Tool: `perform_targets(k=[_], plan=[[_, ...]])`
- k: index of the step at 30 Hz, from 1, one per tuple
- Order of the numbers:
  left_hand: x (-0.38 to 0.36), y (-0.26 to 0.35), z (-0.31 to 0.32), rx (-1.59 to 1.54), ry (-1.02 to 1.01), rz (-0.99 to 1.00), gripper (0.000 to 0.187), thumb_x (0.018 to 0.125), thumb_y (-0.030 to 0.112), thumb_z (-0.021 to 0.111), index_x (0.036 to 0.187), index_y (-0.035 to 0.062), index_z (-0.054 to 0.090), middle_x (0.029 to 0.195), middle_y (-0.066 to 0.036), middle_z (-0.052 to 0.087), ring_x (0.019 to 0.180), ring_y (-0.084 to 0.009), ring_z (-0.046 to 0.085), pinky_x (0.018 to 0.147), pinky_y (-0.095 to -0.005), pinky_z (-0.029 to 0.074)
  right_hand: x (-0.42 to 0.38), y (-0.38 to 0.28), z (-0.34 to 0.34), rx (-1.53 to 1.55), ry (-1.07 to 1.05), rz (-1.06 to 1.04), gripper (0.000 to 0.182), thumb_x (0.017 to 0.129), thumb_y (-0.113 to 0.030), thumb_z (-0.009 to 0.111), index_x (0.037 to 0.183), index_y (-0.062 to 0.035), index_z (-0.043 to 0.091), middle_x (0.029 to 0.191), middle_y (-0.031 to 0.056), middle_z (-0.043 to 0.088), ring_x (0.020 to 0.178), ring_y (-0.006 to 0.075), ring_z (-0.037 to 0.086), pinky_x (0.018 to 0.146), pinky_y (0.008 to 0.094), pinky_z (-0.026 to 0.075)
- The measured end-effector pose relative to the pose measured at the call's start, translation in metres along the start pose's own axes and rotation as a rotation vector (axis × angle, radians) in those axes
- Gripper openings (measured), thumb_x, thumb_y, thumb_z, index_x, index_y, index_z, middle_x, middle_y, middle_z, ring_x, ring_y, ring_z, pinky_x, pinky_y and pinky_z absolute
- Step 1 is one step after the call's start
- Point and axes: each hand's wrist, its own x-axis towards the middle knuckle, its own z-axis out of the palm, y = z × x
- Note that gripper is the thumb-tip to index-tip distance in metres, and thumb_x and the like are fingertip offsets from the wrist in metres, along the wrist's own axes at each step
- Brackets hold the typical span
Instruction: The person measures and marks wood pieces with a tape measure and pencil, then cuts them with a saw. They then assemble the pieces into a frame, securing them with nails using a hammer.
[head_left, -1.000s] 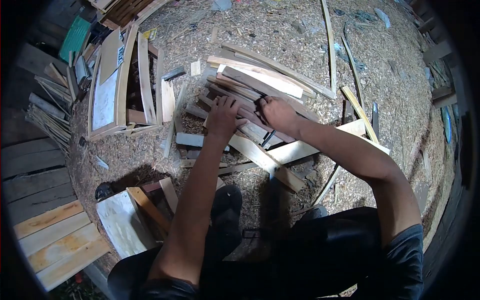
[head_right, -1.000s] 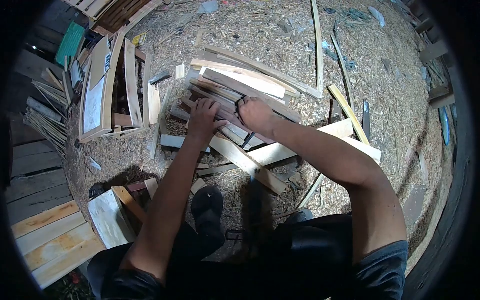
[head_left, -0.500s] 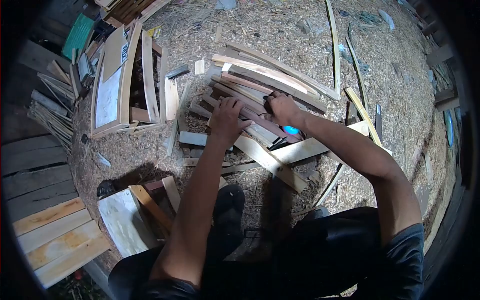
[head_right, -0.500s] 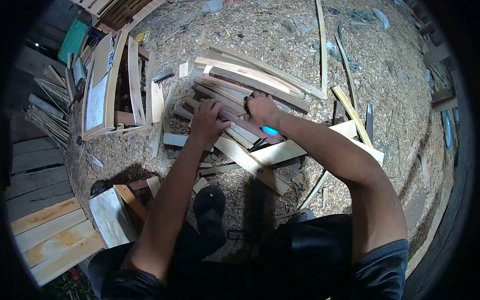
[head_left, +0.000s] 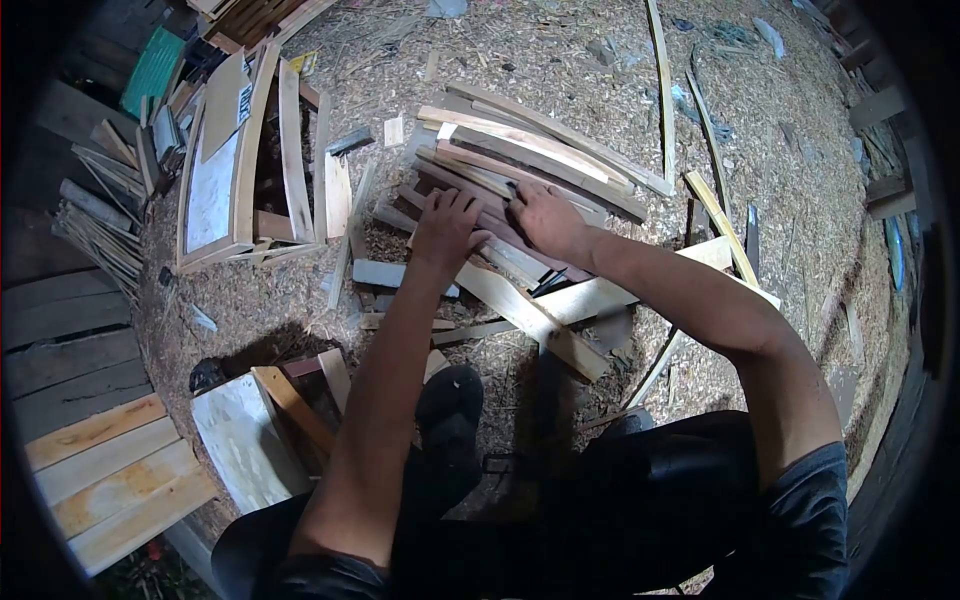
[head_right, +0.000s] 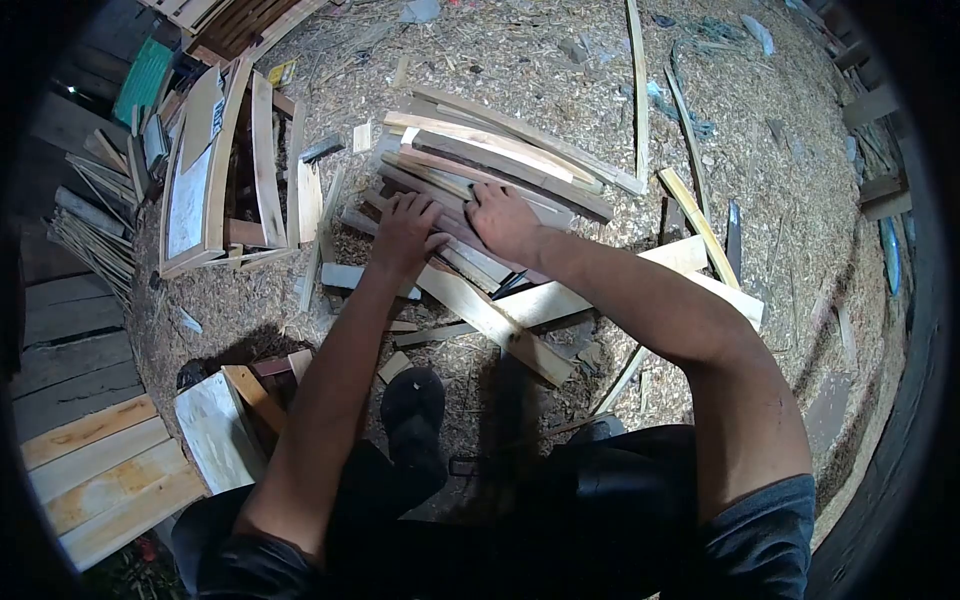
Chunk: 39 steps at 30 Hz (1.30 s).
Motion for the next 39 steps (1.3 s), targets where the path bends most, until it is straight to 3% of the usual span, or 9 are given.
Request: perform_targets(k=[5,8,14,15,18,26,34,37,39], plan=[[-0.004,-0.006,0.005,0.036,0.059,0.053,0.052,0.081,0.050,0.072,0.117,0.0128,0.060,0.124,-0.008,0.057,0.124,-0.0294,0.051,0.107,-0.0500,0.038,0.014,-0.015,-0.027,-0.087,-0.352,0.046,0.029,0.094,-0.018,0.054,0.116,-0.0070,0.069,0.118,0.0170,0.065,0.110,0.0318,0.064,0.095,0.0467,0.048],[-0.006,-0.010,0.006,0.037,0.131,0.088,0.056,0.081,0.050,0.073,0.120,0.0124,0.060,0.122,-0.010,0.057,0.123,-0.0294,0.051,0.105,-0.0488,0.040,0.024,-0.017,-0.031,-0.135,-0.394,0.047,0.028,0.095,-0.019,0.054,0.115,-0.0078,0.070,0.117,0.0164,0.067,0.111,0.0302,0.066,0.092,0.0468,0.050],[-0.012,0.012,-0.005,-0.112,0.100,-0.235,0.071,0.078,0.051,0.078,0.126,0.0047,0.054,0.119,-0.018,0.055,0.125,-0.0372,0.051,0.100,-0.0525,0.044,0.028,-0.003,-0.033,0.101,-0.433,0.183,0.028,0.090,-0.021,0.065,0.114,-0.0068,0.069,0.117,0.0179,0.067,0.107,0.0338,0.068,0.087,0.0507,0.054],[-0.011,0.016,-0.005,-0.352,0.148,-0.336,0.071,0.083,0.052,0.075,0.126,0.0007,0.051,0.115,-0.024,0.060,0.117,-0.0437,0.057,0.095,-0.0532,0.048,0.026,-0.002,-0.031,0.100,-0.379,0.188,0.027,0.087,-0.021,0.068,0.110,-0.0059,0.070,0.116,0.0186,0.066,0.105,0.0342,0.069,0.086,0.0510,0.055],[-0.003,0.034,0.001,-0.506,-0.016,-0.802,0.067,0.088,0.054,0.068,0.119,-0.0022,0.049,0.103,-0.028,0.068,0.097,-0.0468,0.066,0.084,-0.0532,0.052,0.021,-0.003,-0.022,0.070,-0.337,0.185,0.025,0.087,-0.023,0.069,0.103,-0.0042,0.072,0.116,0.0195,0.066,0.100,0.0333,0.071,0.083,0.0498,0.057],[0.015,0.034,0.019,-0.428,0.022,-0.919,0.065,0.084,0.047,0.074,0.113,-0.0074,0.053,0.100,-0.029,0.070,0.095,-0.0455,0.069,0.085,-0.0516,0.055,0.009,0.001,-0.011,0.206,-0.232,0.211,0.031,0.085,-0.027,0.070,0.098,0.0012,0.071,0.112,0.0236,0.066,0.095,0.0389,0.071,0.079,0.0470,0.060],[0.020,0.028,0.024,-0.540,0.037,-0.952,0.053,0.083,0.040,0.074,0.104,-0.0063,0.060,0.097,-0.026,0.072,0.095,-0.0412,0.070,0.087,-0.0488,0.054,0.000,0.002,-0.025,0.202,-0.382,0.207,0.029,0.085,-0.027,0.069,0.095,0.0000,0.072,0.096,0.0240,0.071,0.089,0.0382,0.072,0.078,0.0453,0.060],[0.022,0.012,0.055,-0.750,0.025,-1.053,0.039,0.089,0.031,0.073,0.103,-0.0037,0.063,0.083,-0.016,0.072,0.065,-0.0282,0.073,0.053,-0.0391,0.057,-0.001,-0.001,-0.029,0.236,-0.365,0.213,0.029,0.087,-0.028,0.069,0.095,-0.0004,0.072,0.095,0.0240,0.071,0.090,0.0383,0.072,0.079,0.0451,0.060],[0.023,0.011,0.057,-0.787,0.006,-1.075,0.036,0.091,0.029,0.071,0.104,-0.0044,0.063,0.078,-0.014,0.071,0.057,-0.0222,0.071,0.046,-0.0342,0.054,-0.005,-0.009,-0.040,0.309,-0.388,0.258,0.032,0.088,-0.030,0.070,0.097,0.0007,0.072,0.097,0.0242,0.071,0.091,0.0385,0.071,0.080,0.0450,0.060]])
